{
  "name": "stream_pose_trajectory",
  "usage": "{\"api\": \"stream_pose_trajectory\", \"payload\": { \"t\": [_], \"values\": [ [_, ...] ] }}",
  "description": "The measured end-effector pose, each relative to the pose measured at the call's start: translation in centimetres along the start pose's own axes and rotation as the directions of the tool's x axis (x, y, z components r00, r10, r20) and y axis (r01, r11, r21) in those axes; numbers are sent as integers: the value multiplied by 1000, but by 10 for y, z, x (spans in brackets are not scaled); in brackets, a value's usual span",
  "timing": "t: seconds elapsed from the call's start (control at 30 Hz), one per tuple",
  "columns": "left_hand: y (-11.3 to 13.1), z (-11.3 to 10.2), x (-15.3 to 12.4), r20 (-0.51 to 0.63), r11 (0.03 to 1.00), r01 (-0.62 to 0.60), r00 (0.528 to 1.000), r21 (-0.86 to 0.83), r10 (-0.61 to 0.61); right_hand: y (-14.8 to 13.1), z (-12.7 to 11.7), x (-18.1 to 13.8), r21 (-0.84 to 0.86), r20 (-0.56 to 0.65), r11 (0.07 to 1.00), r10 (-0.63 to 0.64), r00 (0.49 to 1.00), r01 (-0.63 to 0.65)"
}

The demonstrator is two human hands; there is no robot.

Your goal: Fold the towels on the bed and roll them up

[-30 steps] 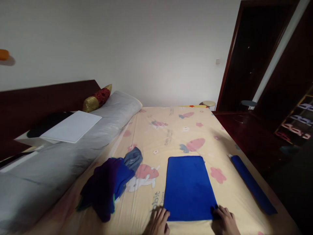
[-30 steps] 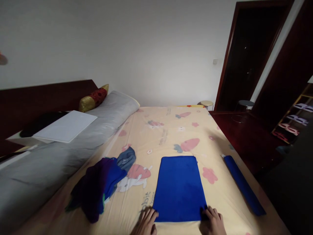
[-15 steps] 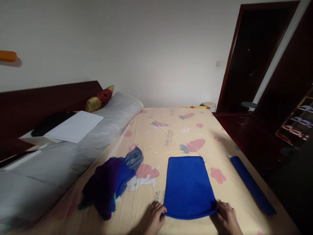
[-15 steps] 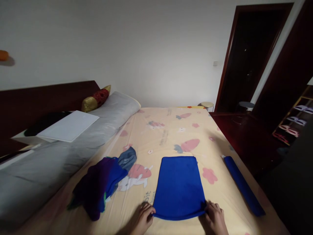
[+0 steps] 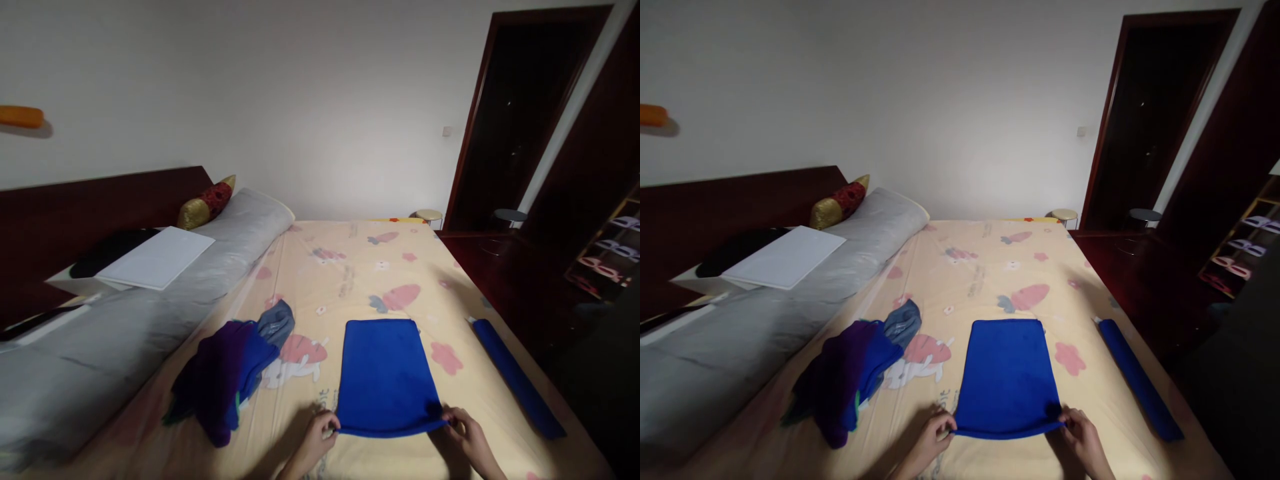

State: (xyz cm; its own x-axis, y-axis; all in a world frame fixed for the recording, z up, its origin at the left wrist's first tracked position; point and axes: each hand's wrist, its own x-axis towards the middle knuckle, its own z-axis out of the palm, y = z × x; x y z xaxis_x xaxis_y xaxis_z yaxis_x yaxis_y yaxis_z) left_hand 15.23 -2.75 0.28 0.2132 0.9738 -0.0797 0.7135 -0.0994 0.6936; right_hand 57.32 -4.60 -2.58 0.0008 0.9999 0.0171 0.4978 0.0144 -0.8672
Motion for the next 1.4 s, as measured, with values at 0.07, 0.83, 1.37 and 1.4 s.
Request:
{"api": "stream_pose_trajectory", "payload": {
  "t": [0.07, 0.83, 1.37, 1.4],
  "values": [
    [-1, 2, -3, 16, 1000, 8, 1000, 17, -8, 4, -1, -4, -23, 27, 999, 36, 999, -36],
    [13, 37, -13, -353, 925, 27, 928, 379, 117, 21, 32, -11, -298, -216, 954, -108, 970, 40],
    [11, 64, -13, -351, 796, 99, 925, 596, 147, 22, 38, -28, -480, -279, 877, -167, 946, 14],
    [9, 69, -12, -348, 782, 109, 926, 613, 144, 23, 41, -27, -495, -289, 869, -171, 942, 6]
  ]
}}
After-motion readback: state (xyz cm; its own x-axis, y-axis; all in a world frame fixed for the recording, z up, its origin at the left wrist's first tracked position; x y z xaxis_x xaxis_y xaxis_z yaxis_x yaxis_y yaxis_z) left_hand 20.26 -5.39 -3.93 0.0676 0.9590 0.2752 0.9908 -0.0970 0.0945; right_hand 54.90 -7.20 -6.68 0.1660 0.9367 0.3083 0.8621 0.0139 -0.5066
